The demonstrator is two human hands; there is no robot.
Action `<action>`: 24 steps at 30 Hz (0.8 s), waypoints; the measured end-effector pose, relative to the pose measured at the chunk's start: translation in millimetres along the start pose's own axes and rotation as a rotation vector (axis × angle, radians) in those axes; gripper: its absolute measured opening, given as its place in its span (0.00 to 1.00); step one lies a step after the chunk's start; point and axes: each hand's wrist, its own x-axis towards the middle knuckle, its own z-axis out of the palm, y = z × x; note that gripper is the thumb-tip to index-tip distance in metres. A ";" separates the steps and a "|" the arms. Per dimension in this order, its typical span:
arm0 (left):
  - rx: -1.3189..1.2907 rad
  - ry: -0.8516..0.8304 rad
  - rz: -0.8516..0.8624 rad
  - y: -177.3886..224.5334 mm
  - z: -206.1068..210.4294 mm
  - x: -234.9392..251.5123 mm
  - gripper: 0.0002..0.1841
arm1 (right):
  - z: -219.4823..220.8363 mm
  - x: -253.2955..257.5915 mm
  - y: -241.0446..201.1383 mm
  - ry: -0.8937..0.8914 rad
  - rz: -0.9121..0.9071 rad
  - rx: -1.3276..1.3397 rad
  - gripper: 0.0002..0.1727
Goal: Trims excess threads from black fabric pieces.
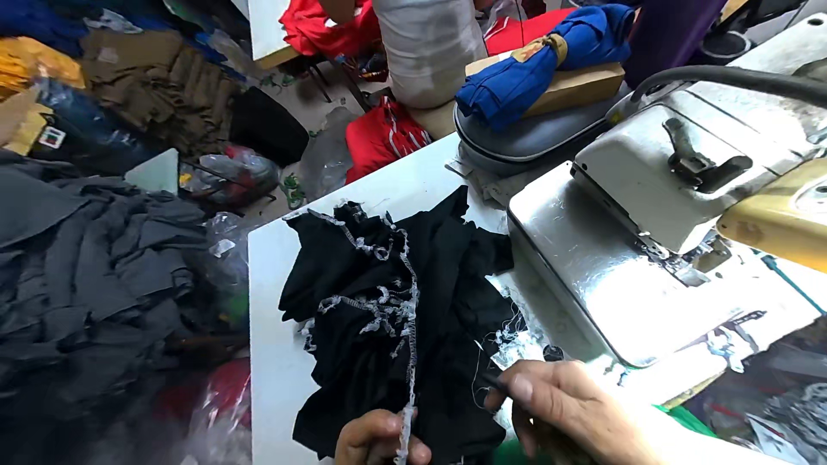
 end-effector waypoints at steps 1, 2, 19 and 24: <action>0.007 -0.007 0.001 1.2 1.3 0.2 0.12 | 1.4 0.0 -0.9 -0.019 -0.049 -0.070 0.27; 0.018 -0.021 0.010 2.3 2.6 -0.4 0.12 | 2.5 0.3 -1.4 -0.048 -0.116 -0.124 0.27; 0.024 -0.258 0.010 -2.2 -1.9 -6.5 0.13 | 5.4 29.0 -3.9 -0.451 -0.193 -0.268 0.24; 0.033 -0.278 -0.002 -4.8 -3.9 -5.5 0.15 | 7.5 32.8 -1.2 -0.372 -0.281 -0.242 0.22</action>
